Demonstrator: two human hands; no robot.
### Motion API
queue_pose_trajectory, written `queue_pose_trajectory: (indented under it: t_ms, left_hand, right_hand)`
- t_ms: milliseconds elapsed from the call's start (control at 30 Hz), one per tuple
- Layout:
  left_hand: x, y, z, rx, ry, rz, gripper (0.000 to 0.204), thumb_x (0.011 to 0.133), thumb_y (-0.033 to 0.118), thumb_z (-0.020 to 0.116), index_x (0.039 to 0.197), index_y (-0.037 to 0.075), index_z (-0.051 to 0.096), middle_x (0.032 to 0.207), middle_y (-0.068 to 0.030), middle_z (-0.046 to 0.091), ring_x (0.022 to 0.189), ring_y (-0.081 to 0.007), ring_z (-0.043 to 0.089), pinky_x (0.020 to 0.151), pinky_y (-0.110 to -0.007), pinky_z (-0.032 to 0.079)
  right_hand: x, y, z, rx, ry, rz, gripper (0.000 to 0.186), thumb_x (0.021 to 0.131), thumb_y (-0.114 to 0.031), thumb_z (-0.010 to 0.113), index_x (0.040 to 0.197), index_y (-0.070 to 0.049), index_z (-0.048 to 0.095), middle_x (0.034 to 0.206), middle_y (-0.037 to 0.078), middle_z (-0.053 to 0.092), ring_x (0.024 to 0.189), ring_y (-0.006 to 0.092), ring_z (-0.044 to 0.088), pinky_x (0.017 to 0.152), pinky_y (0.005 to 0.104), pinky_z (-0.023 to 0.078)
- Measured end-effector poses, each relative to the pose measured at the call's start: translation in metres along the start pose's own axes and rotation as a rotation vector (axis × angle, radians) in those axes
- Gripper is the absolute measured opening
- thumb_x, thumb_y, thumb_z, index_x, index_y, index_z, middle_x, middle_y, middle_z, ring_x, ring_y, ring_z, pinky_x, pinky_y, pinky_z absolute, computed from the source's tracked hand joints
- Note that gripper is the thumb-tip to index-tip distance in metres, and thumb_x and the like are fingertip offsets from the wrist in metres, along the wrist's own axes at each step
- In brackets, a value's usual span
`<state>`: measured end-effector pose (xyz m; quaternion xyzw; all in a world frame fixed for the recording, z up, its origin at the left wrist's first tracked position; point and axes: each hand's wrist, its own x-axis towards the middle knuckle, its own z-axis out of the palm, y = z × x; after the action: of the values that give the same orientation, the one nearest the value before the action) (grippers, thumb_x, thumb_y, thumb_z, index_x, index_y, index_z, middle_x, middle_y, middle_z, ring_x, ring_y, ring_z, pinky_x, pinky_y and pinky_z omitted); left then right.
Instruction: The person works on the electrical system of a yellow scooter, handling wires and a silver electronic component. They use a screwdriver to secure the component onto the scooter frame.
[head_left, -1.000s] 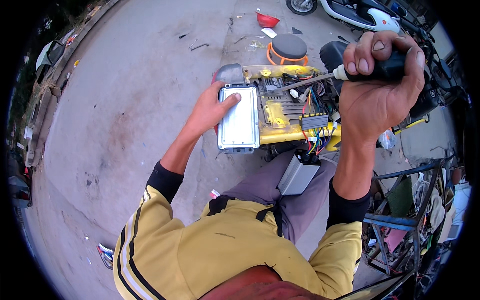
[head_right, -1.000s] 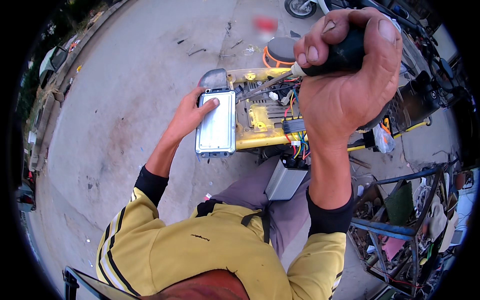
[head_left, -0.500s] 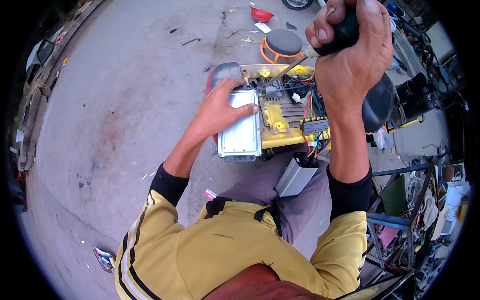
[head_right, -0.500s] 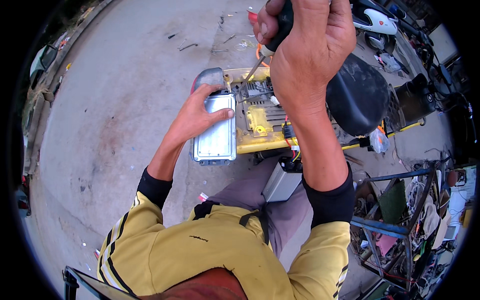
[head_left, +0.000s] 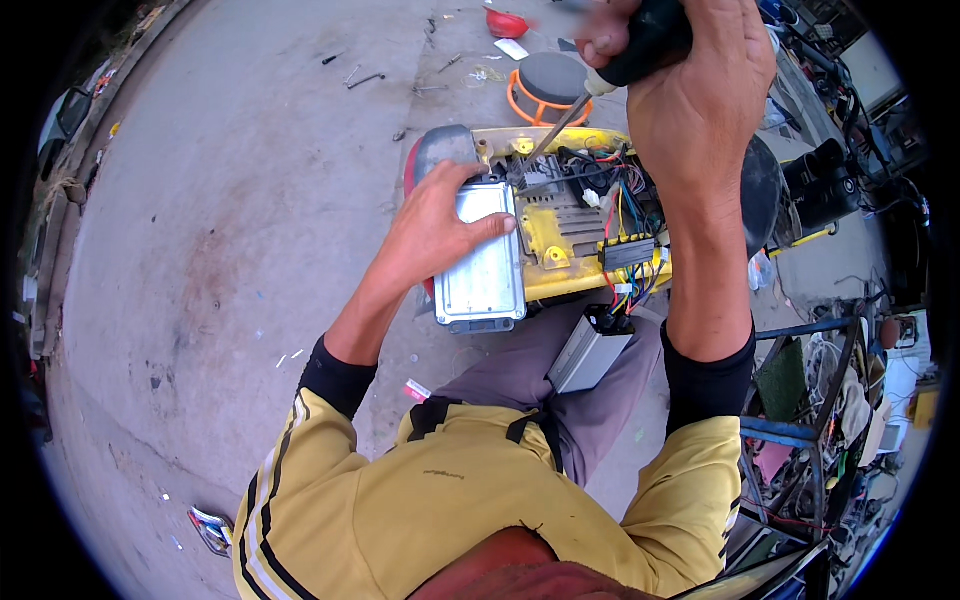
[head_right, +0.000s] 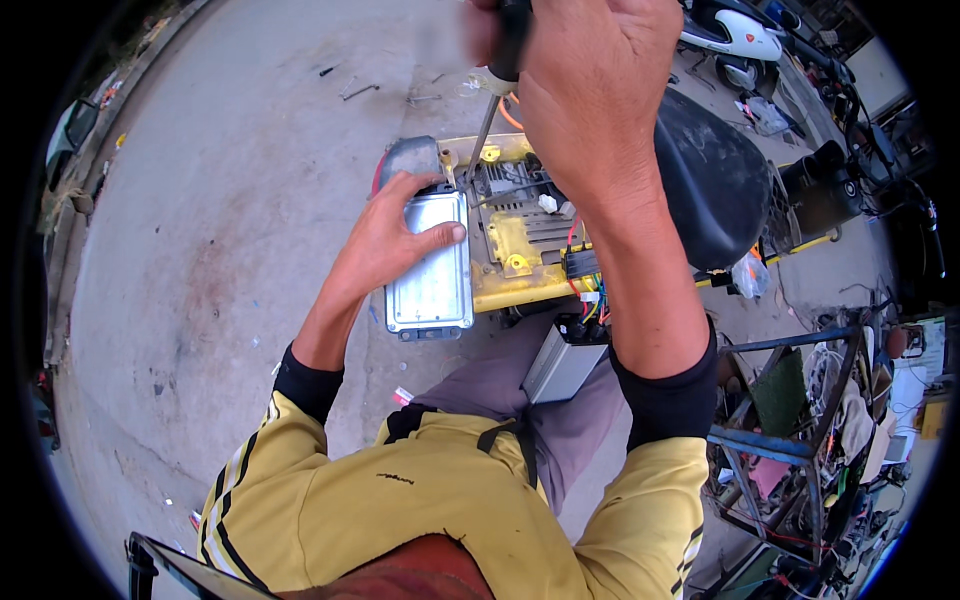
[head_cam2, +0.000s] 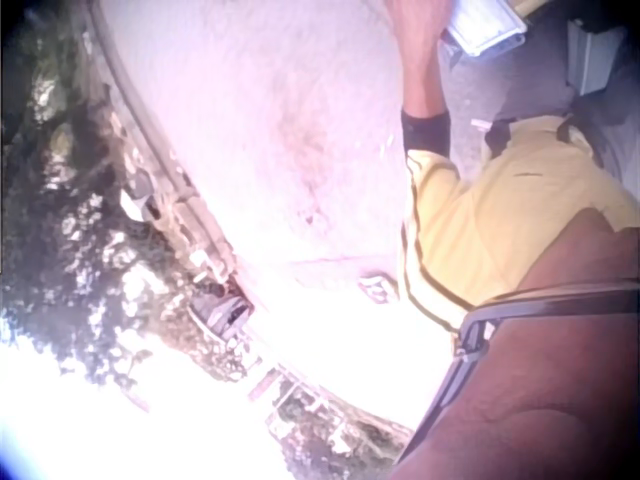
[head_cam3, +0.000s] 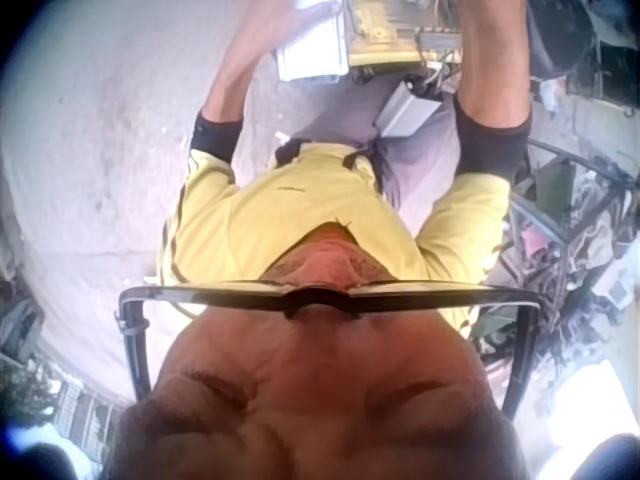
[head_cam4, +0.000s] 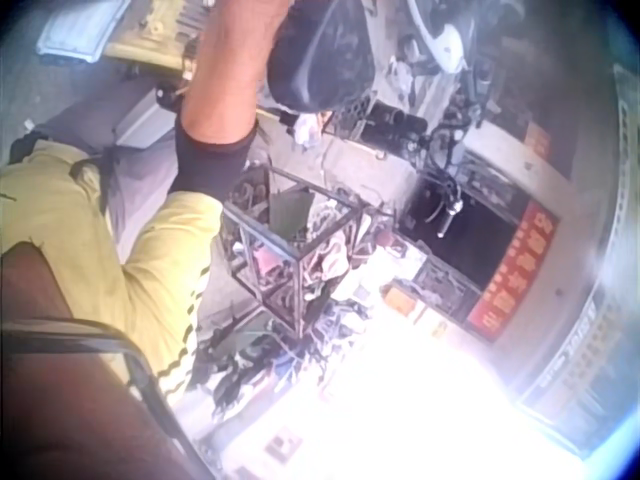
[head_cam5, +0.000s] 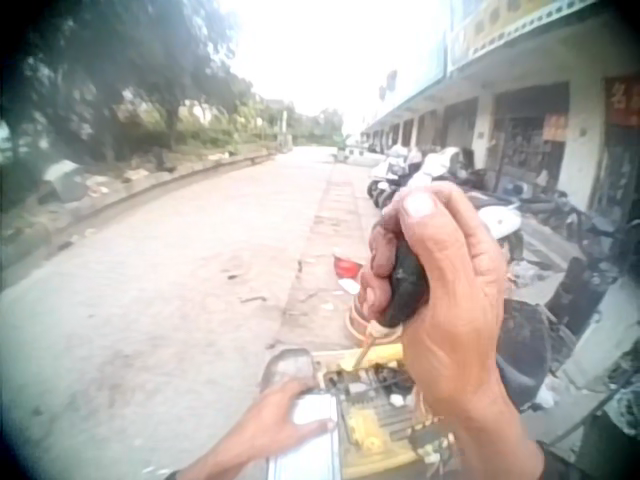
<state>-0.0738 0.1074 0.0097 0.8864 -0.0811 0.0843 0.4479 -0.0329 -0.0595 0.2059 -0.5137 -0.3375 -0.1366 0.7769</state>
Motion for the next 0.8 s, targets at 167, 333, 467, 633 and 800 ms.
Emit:
queue_pose_trajectory:
  t_ms: [167,333,467,633,800]
  left_hand:
    - [0.004,0.001,-0.002,0.014,-0.033,-0.026,0.070,0.080,0.034,0.086,0.134,-0.003,0.063,0.117,-0.0187,0.065,0.111,-0.0343,0.066,0.097,-0.042,0.051]
    - [0.006,0.000,-0.001,-0.062,-0.037,-0.047,0.069,0.078,0.030,0.087,0.134,-0.003,0.063,0.117,-0.0176,0.065,0.110,-0.0326,0.066,0.098,-0.041,0.051]
    - [0.005,-0.002,-0.001,-0.095,-0.036,-0.030,0.068,0.078,0.028,0.088,0.133,-0.003,0.063,0.116,-0.0167,0.065,0.111,-0.0318,0.065,0.098,-0.041,0.050]
    - [0.003,-0.004,-0.001,-0.128,-0.035,-0.045,0.067,0.077,0.027,0.088,0.132,-0.004,0.064,0.115,-0.0168,0.065,0.110,-0.0312,0.065,0.098,-0.040,0.051]
    - [0.006,-0.003,-0.001,-0.100,-0.042,0.003,0.067,0.077,0.026,0.089,0.132,-0.004,0.064,0.115,-0.0169,0.065,0.109,-0.0310,0.066,0.097,-0.041,0.051]
  right_hand:
    - [0.015,0.018,0.013,-0.427,-0.067,-0.118,0.019,0.108,-0.018,0.058,0.104,0.000,0.062,0.069,0.000,0.055,0.057,0.0075,0.054,0.053,0.0232,0.043]
    - [0.027,0.027,0.009,-0.193,-0.040,-0.038,0.021,0.109,-0.021,0.058,0.102,-0.002,0.061,0.069,0.000,0.053,0.056,0.0068,0.052,0.052,0.0235,0.043]
    - [0.022,0.028,0.013,-0.042,-0.020,-0.035,0.022,0.107,-0.024,0.060,0.098,-0.003,0.058,0.066,0.000,0.050,0.051,0.0064,0.048,0.048,0.0230,0.041]
    - [0.019,0.026,0.022,-0.076,0.006,-0.052,0.028,0.108,-0.026,0.055,0.090,-0.004,0.055,0.062,0.002,0.049,0.045,0.0063,0.042,0.041,0.0232,0.035]
    - [0.030,0.037,-0.002,0.171,-0.228,0.088,0.045,0.109,-0.037,0.044,0.079,-0.004,0.051,0.055,0.005,0.043,0.041,0.0087,0.035,0.037,0.0267,0.032]
